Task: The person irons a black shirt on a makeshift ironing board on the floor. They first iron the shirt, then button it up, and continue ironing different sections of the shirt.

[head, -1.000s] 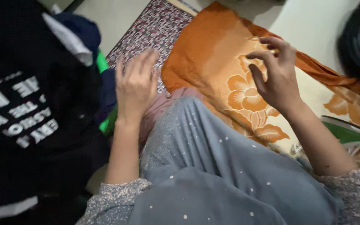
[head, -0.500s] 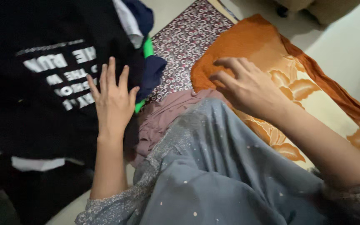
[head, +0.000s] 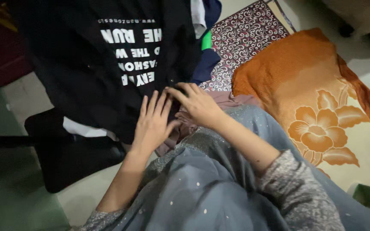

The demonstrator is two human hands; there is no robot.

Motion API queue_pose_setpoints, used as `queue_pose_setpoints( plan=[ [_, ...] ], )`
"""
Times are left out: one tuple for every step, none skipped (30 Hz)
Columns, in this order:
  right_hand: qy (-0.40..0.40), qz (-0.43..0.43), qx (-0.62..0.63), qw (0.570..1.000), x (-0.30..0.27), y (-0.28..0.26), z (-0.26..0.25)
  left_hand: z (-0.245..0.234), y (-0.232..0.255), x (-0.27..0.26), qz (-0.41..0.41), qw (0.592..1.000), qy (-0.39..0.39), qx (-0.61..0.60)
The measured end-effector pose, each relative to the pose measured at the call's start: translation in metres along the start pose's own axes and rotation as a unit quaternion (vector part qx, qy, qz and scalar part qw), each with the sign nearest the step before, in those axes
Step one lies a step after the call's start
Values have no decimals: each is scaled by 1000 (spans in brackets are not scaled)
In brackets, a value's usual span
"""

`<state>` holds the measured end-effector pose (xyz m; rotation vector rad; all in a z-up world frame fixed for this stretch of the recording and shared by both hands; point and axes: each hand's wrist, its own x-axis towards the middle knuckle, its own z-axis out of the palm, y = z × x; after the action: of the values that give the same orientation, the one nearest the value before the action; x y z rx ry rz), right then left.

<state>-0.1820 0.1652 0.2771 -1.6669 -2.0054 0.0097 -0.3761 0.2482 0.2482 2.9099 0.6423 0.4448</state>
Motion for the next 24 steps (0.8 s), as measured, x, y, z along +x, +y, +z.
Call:
queue_pose_setpoints(
  plan=[
    [0,-9,-39,999,2,-3,6,-3,0,-5,9,1000,-18,-17],
    [-21,0,-46,999,5,-5,10,-7,-1,-10,9,999,-32,-10],
    [-42,8,-54,998,6,-6,12,-12,-2,-15,10,999,-46,-4],
    [-64,17,-63,996,7,-6,13,-16,-4,-19,11,998,-59,1],
    [-76,4,-100,992,8,-6,13,-19,-6,-22,7,998,-65,-1],
    [-89,-9,-137,986,8,-6,14,-22,-11,-26,3,997,-71,-3],
    [-101,-21,-173,979,9,-6,15,-25,-16,-29,-1,997,-78,-4],
    [-94,-27,-175,980,10,-6,17,-27,-21,-33,-1,998,-64,-11],
    [-86,-33,-177,980,11,-6,20,-28,-27,-35,0,999,-49,-17],
    [-78,-39,-179,980,12,-4,22,-29,-32,-37,1,999,-35,-24],
    [-75,-45,-171,981,13,-3,25,-29,-38,-39,-2,998,-46,53],
    [-73,-52,-162,983,13,-1,27,-28,-43,-40,-5,990,-56,130],
    [-71,-59,-154,984,12,1,29,-26,-46,-40,-8,977,-66,205],
    [-64,-64,-147,985,11,1,29,-24,-48,-40,-11,984,-53,170],
    [-56,-69,-142,986,11,1,29,-21,-49,-39,-14,990,-38,134],
    [-49,-74,-136,987,10,0,27,-20,-49,-37,-17,995,-24,97],
    [-59,-57,-113,990,9,-2,23,-19,-47,-35,-28,997,-24,67],
    [-70,-39,-90,993,8,-4,17,-18,-44,-31,-39,998,-24,37],
    [-80,-23,-68,994,8,-5,9,-17,-41,-27,-50,998,-22,7],
    [-90,17,-8,996,8,-7,0,-15,-36,-23,-44,999,-2,7],
    [-99,57,52,992,8,-10,-10,-14,-32,-20,-38,999,17,7],
    [-107,97,112,983,9,-12,-22,-14,-29,-17,-32,999,37,8],
    [-88,87,129,984,10,-13,-36,-16,-28,-14,-16,999,46,-11],
    [-68,77,145,984,11,-13,-53,-19,-28,-13,0,998,54,-30]
  ],
)
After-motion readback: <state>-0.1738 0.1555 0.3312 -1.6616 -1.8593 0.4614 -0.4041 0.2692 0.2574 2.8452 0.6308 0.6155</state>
